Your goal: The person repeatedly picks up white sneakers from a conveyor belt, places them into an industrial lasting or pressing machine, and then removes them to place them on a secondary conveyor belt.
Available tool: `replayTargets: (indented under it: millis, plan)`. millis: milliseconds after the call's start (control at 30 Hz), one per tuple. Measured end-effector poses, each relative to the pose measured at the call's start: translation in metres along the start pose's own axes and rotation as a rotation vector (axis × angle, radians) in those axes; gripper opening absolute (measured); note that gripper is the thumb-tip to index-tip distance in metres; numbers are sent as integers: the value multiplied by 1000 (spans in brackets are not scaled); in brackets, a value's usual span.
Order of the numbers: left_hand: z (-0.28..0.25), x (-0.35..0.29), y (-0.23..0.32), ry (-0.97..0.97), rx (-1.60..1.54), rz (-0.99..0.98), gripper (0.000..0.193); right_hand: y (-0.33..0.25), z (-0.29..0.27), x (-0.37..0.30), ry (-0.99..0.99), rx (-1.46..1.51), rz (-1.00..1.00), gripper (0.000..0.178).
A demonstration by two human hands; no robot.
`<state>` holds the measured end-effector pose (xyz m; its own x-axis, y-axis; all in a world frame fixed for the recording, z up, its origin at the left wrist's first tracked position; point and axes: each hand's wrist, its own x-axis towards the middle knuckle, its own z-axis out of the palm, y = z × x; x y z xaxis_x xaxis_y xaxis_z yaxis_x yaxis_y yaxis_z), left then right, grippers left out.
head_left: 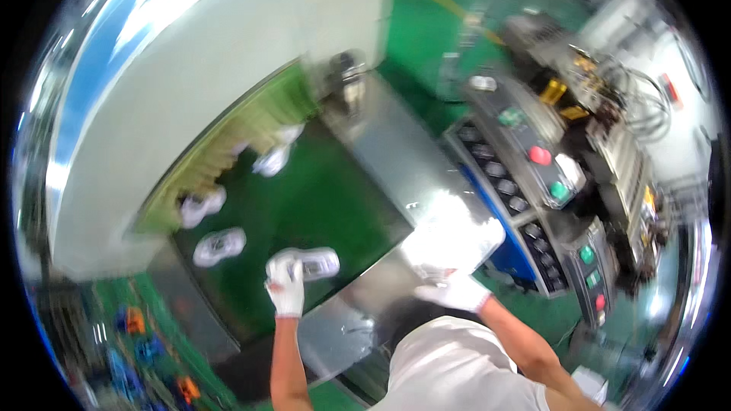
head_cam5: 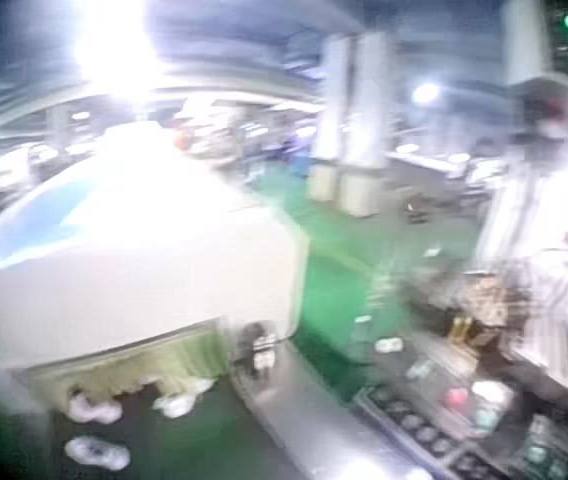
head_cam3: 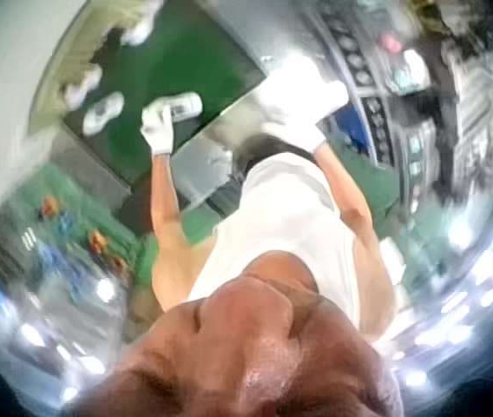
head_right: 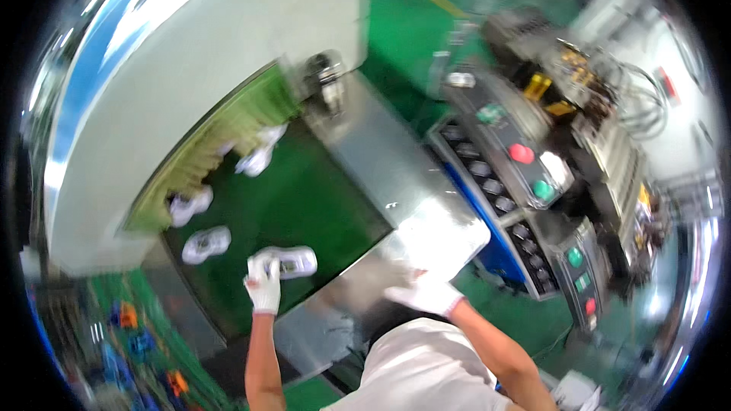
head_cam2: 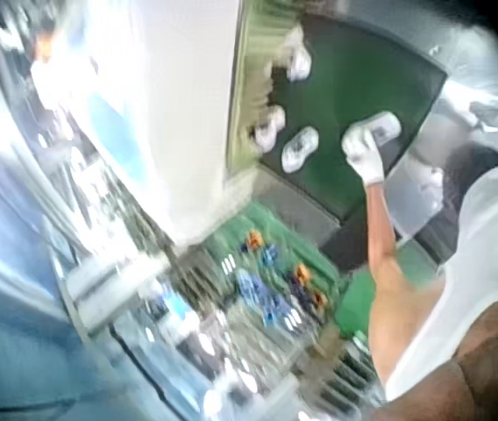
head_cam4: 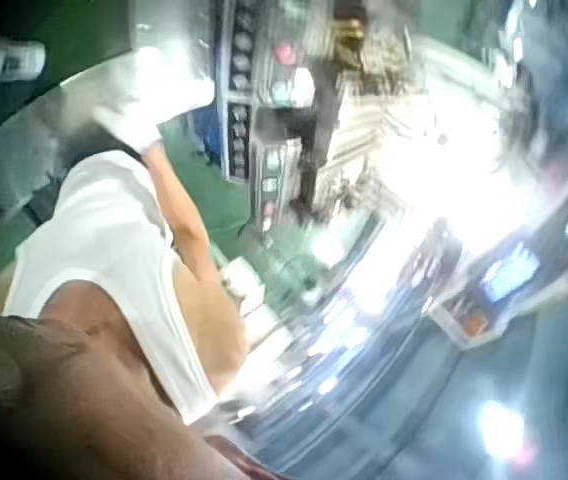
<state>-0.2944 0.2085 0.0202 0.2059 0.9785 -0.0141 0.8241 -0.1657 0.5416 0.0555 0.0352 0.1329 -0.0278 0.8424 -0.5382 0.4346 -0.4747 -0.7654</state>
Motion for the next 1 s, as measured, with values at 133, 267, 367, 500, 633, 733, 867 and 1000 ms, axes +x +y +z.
replayTargets:
  millis: [133,267,367,500,633,733,867,1000]
  plan:
    - [30,-21,182,-223,-303,453,19,-40,0,-2,277,-440,-70,49]
    - [42,-32,326,-312,-478,805,18,28,-42,-32,716,-284,-205,43]
    - [43,-64,441,-511,-305,1099,20,64,-95,-125,835,-247,-211,44]
    - [44,-121,578,-506,-492,1637,36,115,-120,-250,1104,374,-332,46]
    - [86,-149,659,-407,-785,1581,46,157,-83,-330,1061,1324,-383,67]
    - [151,-192,716,-809,-909,1221,42,190,-64,-376,1151,1624,-775,89]
    - [269,-220,791,-787,-573,1274,46,227,-61,-397,1309,1733,-822,92]
    - [356,-268,878,-892,-327,954,62,256,-45,-408,1758,1781,-585,93]
